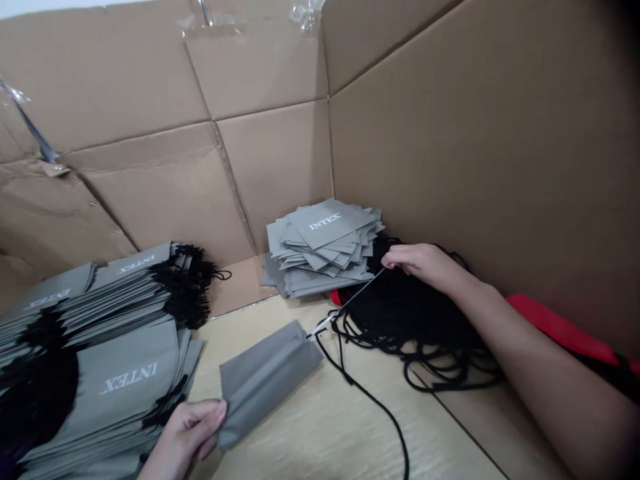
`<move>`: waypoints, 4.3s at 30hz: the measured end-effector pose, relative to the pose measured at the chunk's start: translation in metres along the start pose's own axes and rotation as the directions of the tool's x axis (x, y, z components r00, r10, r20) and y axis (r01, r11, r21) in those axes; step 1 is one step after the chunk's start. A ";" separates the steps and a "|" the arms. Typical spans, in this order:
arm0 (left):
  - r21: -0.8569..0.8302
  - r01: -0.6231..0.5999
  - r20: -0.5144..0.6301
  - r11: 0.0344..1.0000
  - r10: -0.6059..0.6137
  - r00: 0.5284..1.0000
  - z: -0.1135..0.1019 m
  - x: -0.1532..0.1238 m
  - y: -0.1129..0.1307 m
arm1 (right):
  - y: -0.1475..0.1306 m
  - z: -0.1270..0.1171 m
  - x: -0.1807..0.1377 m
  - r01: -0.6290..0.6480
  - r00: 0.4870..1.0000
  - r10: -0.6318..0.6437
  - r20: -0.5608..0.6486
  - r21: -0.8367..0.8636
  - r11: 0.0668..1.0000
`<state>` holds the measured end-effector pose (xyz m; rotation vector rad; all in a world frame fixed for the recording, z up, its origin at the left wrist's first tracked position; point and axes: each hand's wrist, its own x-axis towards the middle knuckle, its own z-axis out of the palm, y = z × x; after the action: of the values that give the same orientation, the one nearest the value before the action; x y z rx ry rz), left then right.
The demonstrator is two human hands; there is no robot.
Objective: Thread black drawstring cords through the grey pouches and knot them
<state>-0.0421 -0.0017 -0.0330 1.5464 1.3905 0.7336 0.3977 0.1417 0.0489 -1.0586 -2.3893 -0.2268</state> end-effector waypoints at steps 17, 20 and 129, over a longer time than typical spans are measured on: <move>-0.139 0.120 0.017 0.983 -0.119 0.993 -0.014 0.002 -0.021 | 0.026 0.022 0.006 -0.079 0.996 0.070 0.057 0.175 0.981; -0.123 0.104 -0.027 0.987 -0.108 0.994 -0.021 -0.001 -0.018 | 0.029 0.027 0.006 -0.090 0.996 0.086 0.032 0.188 0.978; 0.777 -0.445 -0.269 0.444 0.875 0.402 0.034 -0.030 0.078 | -0.231 0.041 0.007 0.257 0.921 -0.004 -0.389 0.600 0.758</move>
<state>0.0165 -0.0360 0.0272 2.6893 1.4758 1.6261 0.2088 0.0028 0.0294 -0.4623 -1.9561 0.3170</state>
